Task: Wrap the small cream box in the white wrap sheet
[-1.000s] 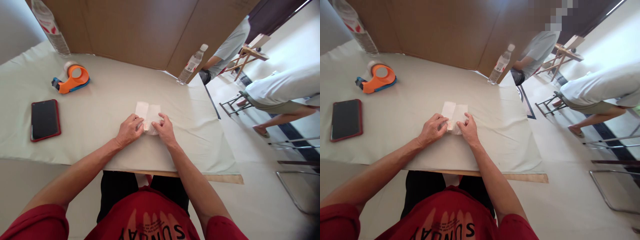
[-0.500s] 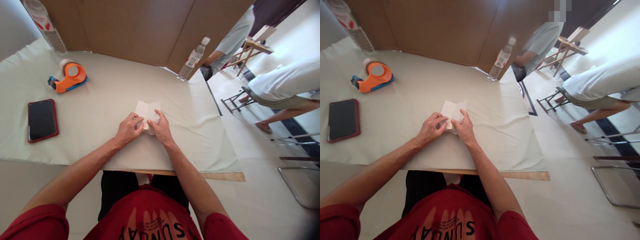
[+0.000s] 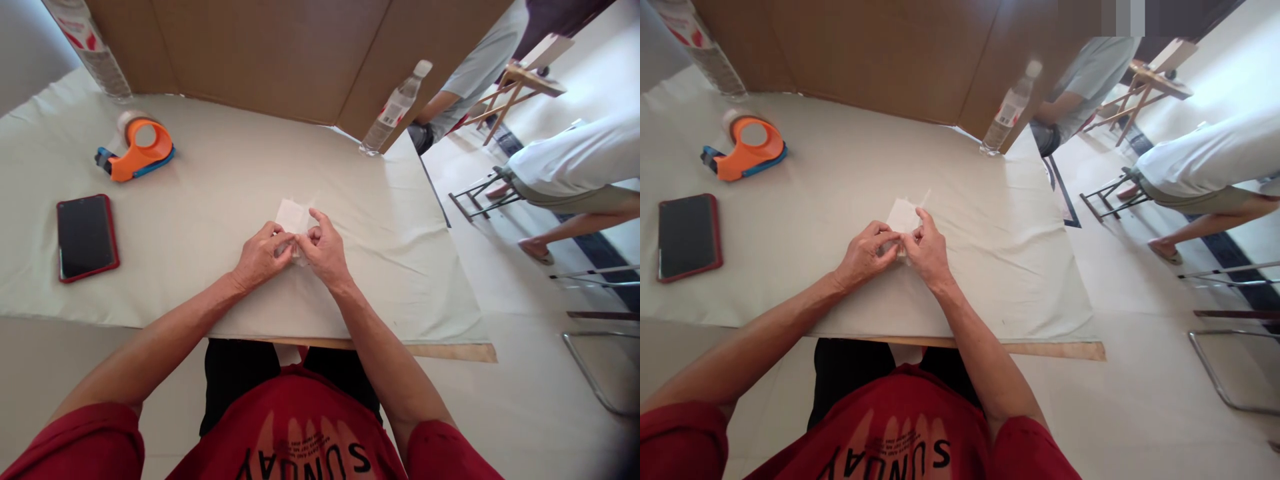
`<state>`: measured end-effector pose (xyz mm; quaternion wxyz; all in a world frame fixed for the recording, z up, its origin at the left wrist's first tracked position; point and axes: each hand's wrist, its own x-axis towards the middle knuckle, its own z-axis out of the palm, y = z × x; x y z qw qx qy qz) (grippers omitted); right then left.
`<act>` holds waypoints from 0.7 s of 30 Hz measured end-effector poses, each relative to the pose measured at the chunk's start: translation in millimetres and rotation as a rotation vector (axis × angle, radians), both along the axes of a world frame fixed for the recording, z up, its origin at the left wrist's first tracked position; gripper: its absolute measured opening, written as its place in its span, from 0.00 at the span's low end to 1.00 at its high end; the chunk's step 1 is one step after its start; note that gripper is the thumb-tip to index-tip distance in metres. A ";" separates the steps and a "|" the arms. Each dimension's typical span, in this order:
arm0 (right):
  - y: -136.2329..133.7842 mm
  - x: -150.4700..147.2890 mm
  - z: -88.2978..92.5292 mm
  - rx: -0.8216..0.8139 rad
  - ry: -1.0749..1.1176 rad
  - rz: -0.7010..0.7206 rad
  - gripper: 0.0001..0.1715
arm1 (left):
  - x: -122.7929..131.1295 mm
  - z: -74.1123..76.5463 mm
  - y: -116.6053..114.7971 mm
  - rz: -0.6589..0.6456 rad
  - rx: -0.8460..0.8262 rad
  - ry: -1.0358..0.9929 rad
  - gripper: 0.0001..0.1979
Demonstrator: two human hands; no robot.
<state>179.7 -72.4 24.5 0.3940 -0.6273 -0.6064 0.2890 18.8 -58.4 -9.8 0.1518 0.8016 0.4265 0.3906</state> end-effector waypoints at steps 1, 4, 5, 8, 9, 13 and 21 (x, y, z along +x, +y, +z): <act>0.0 -2.6 0.2 -0.004 0.020 -0.001 0.38 | -0.1 0.1 0.5 -0.005 -0.008 -0.005 0.11; -3.1 -7.1 1.1 -0.038 0.072 -0.010 0.38 | -0.6 0.8 1.4 -0.023 -0.048 -0.019 0.10; -5.3 -7.1 1.7 -0.050 0.086 -0.004 0.38 | -0.6 1.3 1.5 -0.027 -0.064 -0.026 0.10; -13.4 -3.0 3.5 -0.074 0.132 0.072 0.35 | -0.4 3.3 0.9 -0.030 -0.102 -0.057 0.11; -16.0 -1.1 4.0 -0.072 0.136 0.110 0.33 | -0.3 4.0 0.6 -0.032 -0.110 -0.069 0.11; -23.2 2.2 5.2 -0.017 -0.014 0.202 0.33 | -1.1 6.7 -0.1 -0.037 -0.138 -0.120 0.11; -23.8 -4.2 13.9 0.054 -0.483 0.288 0.37 | -1.4 23.4 -2.1 0.104 -0.335 -0.176 0.12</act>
